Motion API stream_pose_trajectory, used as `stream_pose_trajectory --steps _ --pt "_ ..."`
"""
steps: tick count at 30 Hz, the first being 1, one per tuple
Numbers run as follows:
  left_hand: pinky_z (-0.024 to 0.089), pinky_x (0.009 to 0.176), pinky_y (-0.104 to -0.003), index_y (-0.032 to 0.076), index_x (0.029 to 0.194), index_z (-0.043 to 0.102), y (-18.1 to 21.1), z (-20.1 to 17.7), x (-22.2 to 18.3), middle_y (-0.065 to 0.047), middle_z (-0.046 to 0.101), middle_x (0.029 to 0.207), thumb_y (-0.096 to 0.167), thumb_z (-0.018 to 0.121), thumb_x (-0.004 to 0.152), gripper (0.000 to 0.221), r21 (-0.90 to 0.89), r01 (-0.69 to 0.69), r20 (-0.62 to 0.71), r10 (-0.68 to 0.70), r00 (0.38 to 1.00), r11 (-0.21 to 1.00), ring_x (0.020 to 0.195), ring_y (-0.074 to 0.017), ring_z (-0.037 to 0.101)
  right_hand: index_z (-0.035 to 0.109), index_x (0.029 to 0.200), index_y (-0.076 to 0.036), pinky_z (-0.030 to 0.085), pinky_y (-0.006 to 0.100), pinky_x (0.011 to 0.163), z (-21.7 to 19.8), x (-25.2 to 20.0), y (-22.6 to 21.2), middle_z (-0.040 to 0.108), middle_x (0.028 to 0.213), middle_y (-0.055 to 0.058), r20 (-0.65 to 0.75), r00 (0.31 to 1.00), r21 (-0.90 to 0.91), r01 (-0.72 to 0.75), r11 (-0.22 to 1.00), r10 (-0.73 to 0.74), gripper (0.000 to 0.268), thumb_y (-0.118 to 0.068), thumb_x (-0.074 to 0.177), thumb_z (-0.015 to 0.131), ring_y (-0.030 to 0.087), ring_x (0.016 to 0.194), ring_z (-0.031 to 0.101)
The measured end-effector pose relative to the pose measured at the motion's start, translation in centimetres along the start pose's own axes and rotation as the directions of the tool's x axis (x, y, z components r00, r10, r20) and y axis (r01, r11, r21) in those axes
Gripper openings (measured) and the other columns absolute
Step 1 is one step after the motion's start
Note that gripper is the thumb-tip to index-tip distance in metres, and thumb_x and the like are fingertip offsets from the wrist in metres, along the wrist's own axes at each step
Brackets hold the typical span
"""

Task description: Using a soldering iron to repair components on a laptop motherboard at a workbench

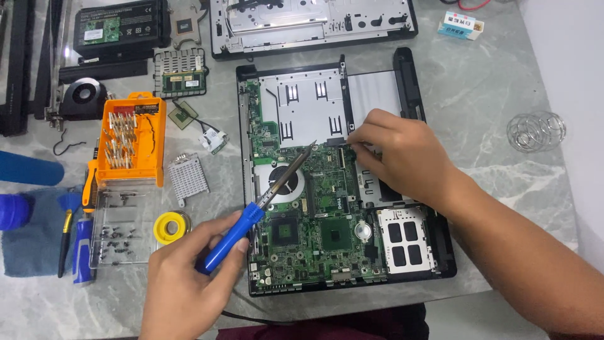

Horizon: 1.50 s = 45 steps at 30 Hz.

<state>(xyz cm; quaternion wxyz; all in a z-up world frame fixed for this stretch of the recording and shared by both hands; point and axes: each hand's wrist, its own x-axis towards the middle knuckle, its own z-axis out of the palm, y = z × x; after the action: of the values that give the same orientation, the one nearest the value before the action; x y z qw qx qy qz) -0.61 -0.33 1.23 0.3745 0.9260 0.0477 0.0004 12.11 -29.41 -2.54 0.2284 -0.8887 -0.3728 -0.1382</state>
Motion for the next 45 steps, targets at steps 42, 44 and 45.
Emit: stream_pose_trajectory --steps 42,44,45 --pt "0.053 0.061 -0.022 0.017 0.099 0.073 -2.7 -0.6 -1.2 0.006 0.078 0.094 0.018 0.07 0.075 0.024 -0.139 -0.013 -0.029 0.009 1.0 0.99 0.06 -0.0083 0.061 0.069 0.091 -0.008 0.049 0.037 0.062 1.3 3.9 -1.8 0.053 0.082 0.005 0.076 0.966 -0.116 0.253 0.96 -0.245 0.004 -0.007 0.087 0.069 0.026 0.071 0.054" --pt "0.053 0.061 -0.021 0.016 0.098 0.073 -2.7 -0.5 -1.1 0.005 0.078 0.092 0.017 0.07 0.075 0.023 -0.141 -0.037 -0.041 0.032 0.999 0.989 0.06 -0.0073 0.063 0.068 0.09 -0.008 0.048 0.036 0.061 1.4 3.8 -1.7 0.053 0.081 0.005 0.081 0.967 -0.129 0.251 0.959 -0.243 0.003 -0.008 0.088 0.069 0.025 0.07 0.054" --pt "0.054 0.061 -0.02 0.015 0.098 0.072 -2.7 -0.5 -1.1 0.005 0.078 0.091 0.016 0.07 0.075 0.023 -0.14 -0.061 -0.055 0.054 0.997 0.988 0.06 -0.0063 0.065 0.067 0.089 -0.009 0.048 0.036 0.061 1.5 3.8 -1.7 0.052 0.08 0.005 0.084 0.967 -0.14 0.251 0.958 -0.241 0.002 -0.008 0.088 0.068 0.025 0.069 0.053"
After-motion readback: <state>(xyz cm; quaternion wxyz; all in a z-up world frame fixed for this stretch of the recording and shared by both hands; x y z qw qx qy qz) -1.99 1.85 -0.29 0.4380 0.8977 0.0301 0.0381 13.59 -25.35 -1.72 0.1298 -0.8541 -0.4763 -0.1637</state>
